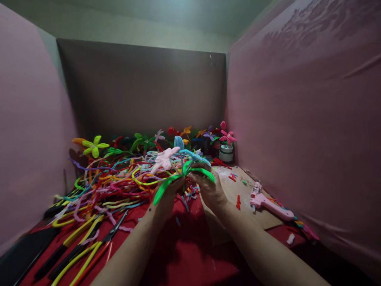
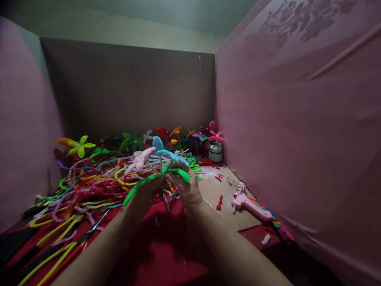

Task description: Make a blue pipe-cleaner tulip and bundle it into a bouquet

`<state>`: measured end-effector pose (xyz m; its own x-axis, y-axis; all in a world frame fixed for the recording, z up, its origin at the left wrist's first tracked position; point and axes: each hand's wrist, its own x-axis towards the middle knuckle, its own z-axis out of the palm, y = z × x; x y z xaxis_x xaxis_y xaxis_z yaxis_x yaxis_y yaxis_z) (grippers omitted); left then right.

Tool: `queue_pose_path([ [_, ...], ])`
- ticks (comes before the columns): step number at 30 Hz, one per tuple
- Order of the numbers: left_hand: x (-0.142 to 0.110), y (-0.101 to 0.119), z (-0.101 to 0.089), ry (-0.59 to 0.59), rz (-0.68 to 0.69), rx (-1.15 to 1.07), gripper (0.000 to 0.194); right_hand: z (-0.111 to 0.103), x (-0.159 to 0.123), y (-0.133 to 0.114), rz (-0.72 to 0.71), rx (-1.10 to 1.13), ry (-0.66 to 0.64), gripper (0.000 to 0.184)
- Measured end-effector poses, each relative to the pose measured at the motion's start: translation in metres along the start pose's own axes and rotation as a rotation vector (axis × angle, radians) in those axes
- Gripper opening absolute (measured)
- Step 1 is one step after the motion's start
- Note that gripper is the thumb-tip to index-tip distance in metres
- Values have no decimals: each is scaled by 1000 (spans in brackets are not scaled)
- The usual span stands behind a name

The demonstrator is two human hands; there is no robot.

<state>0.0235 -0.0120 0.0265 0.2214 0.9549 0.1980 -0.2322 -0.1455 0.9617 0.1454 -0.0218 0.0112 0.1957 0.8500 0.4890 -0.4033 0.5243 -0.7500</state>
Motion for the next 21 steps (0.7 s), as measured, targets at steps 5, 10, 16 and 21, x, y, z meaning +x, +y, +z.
queue_pose_path([
  [5,2,-4,-3,-117,14,49,24,-1,-1,-1,-122,-236,20,11],
  [10,8,-13,-8,-107,-22,5,28,-4,-2,-2,-277,-339,-19,6],
  [16,0,-1,-4,-113,5,66,26,-3,-2,-2,-164,-259,-47,10],
  [21,-3,6,0,-57,-41,31,26,-6,-3,-3,-387,-462,-53,24],
])
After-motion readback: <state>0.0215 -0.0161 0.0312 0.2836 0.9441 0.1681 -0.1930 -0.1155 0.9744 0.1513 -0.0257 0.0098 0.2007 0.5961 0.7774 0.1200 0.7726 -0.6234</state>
